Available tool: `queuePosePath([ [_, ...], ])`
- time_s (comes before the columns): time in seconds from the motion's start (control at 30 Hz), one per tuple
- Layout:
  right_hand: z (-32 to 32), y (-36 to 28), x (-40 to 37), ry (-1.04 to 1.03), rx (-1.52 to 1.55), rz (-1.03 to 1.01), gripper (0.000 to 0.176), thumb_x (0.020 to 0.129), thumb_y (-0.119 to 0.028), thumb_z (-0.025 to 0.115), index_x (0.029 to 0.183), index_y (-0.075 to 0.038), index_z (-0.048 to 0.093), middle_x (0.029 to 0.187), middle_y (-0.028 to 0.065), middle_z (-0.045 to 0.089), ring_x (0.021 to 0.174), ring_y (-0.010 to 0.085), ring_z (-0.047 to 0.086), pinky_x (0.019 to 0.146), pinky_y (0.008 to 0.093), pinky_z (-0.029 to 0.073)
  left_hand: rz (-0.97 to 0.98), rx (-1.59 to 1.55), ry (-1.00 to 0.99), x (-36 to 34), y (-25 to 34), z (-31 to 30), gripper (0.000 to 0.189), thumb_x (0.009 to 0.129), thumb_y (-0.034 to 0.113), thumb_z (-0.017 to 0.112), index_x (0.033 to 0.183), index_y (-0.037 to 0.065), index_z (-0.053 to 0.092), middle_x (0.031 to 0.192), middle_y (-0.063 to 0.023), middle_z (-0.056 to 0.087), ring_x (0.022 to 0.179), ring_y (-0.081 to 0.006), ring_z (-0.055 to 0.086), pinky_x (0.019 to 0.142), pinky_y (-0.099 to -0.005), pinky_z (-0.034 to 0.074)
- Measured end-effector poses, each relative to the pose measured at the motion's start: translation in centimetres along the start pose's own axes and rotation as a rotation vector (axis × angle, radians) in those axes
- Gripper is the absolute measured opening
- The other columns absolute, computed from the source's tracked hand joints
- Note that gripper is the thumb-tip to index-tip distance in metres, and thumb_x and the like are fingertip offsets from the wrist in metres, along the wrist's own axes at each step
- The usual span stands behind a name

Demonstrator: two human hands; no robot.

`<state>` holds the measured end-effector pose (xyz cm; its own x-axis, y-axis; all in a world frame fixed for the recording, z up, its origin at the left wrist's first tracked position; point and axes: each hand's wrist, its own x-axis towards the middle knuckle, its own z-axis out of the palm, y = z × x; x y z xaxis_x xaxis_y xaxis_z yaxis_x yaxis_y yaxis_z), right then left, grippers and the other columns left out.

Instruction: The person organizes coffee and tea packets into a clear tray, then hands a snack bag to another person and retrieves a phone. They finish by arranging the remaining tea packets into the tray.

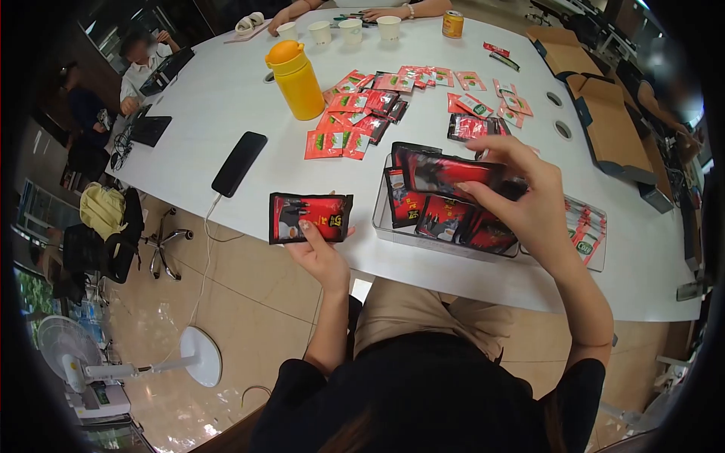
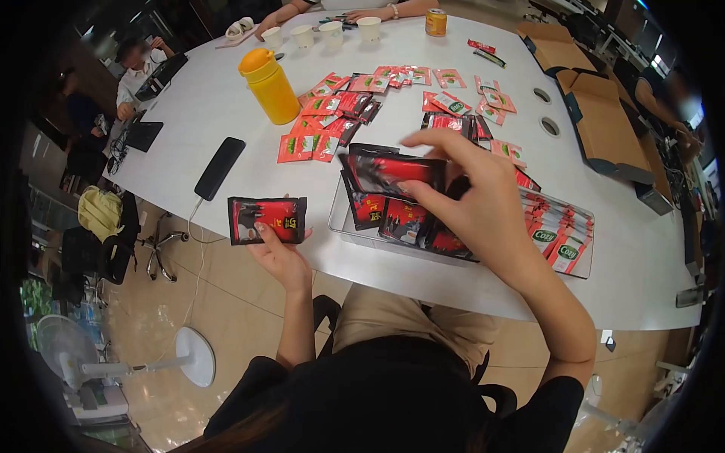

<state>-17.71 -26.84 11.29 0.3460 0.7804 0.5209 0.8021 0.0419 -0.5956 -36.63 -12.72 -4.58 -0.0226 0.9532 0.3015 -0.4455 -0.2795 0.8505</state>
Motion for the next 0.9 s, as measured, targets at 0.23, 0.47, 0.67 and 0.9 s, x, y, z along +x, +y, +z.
queuePosePath([
  [0.23, 5.0, 0.4, 0.9, -0.219, -0.142, -0.076, 0.03, 0.076, -0.012, 0.07, 0.104, -0.01, 0.057, 0.08, 0.0115, 0.067, 0.076, 0.0304, 0.065, 0.062, 0.041, 0.049, -0.201, -0.053, -0.082, 1.4, 0.0, 0.2, 0.034, 0.099, 0.019, 0.047, 0.128, 0.007, 0.035, 0.112, -0.0113, 0.058, 0.089, -0.0193, 0.067, 0.057, -0.0361, 0.062],
  [0.47, 8.2, 0.7, 2.5, -0.402, -0.238, 0.049, 0.031, 0.075, -0.019, 0.073, 0.099, -0.009, 0.056, 0.082, 0.0089, 0.066, 0.08, 0.0283, 0.063, 0.067, 0.0405, 0.048, -0.231, -0.092, -0.236, 1.5, 0.0, 0.1, 0.048, 0.09, -0.004, 0.054, 0.13, 0.003, 0.028, 0.119, -0.0163, 0.052, 0.1, -0.0221, 0.062, 0.069, -0.0367, 0.062],
  [0.67, 7.7, 1.3, 1.9, -0.423, -0.517, -0.178, 0.048, 0.064, -0.021, 0.081, 0.101, -0.005, 0.055, 0.115, 0.0129, 0.057, 0.108, 0.0268, 0.052, 0.081, 0.0359, 0.043, -0.184, -0.059, -0.254, 1.4, -0.2, 0.3, 0.046, 0.09, -0.006, 0.054, 0.13, 0.001, 0.031, 0.12, -0.0157, 0.052, 0.101, -0.0216, 0.061, 0.074, -0.0372, 0.061],
  [0.9, 8.1, 2.8, 1.3, -0.294, -0.648, -0.266, 0.107, 0.054, -0.033, 0.088, 0.141, -0.003, 0.033, 0.125, 0.0163, 0.048, 0.113, 0.0298, 0.048, 0.101, 0.0484, 0.034, -0.168, -0.106, -0.157, 1.2, -0.8, -0.6, 0.028, 0.094, 0.002, 0.054, 0.12, -0.002, 0.046, 0.113, -0.0122, 0.059, 0.097, -0.017, 0.061, 0.08, -0.0319, 0.055],
])
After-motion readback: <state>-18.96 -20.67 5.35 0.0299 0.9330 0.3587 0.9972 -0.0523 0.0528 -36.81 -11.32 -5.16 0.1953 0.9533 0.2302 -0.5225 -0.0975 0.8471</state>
